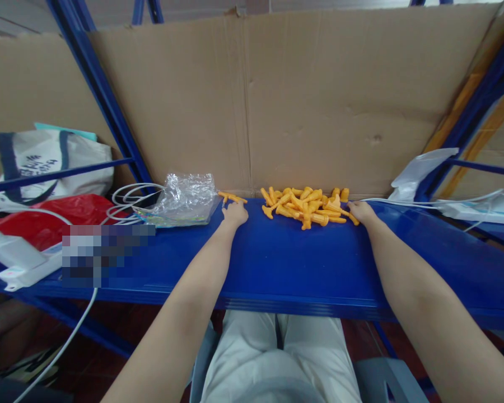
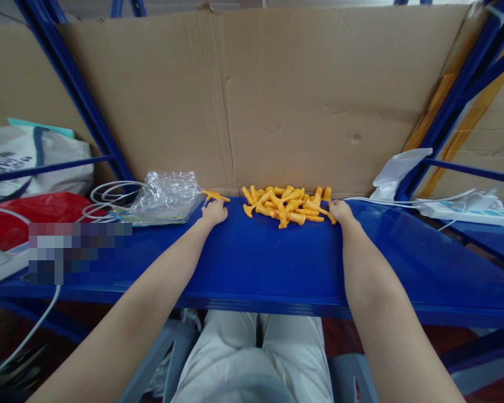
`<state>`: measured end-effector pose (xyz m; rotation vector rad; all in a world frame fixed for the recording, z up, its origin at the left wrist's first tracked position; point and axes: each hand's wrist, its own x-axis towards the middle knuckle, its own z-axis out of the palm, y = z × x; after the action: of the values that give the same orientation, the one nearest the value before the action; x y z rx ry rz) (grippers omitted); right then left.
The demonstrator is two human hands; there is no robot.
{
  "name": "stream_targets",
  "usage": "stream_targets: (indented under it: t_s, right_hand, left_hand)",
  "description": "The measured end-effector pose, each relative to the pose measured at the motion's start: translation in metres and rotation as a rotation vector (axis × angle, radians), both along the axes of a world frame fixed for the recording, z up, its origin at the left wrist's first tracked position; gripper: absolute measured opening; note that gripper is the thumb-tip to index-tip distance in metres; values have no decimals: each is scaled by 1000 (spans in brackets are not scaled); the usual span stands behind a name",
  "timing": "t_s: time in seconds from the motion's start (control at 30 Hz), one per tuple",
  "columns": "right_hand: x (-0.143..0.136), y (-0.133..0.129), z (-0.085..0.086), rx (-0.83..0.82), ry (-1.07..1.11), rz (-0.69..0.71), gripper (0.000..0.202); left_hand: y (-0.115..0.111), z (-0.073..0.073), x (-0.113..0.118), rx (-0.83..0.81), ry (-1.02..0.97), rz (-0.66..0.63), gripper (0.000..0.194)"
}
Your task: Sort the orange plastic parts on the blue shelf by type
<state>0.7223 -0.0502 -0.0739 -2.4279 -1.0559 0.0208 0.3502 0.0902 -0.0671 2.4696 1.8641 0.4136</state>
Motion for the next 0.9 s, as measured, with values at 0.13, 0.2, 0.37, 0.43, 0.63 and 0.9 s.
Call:
stream_targets:
  t_s: [0.13,0.2,0.37,0.43,0.63,0.9]
  right_hand:
    - [5,1,-2,-3,-23,20,38]
    - [6,1,-3,-8,-32,26,38]
    - [7,2,-3,-15,-44,27,39]
    - [7,2,-3,-15,-47,32,38]
    - [8,2,-4,-9,-63,38,36]
    - [12,3,-8,30,-74,87,36]
  left_hand:
    - [6,5,5,38,62,-8,52]
    - [14,9,6,45,82,-31,53]
    - [40,12,3,12,72,-7,62]
    - [49,10,3,12,65,-1,67]
    - [65,0,4,-24,68,47,72]
    - [64,-5,1,-25,16,53,65]
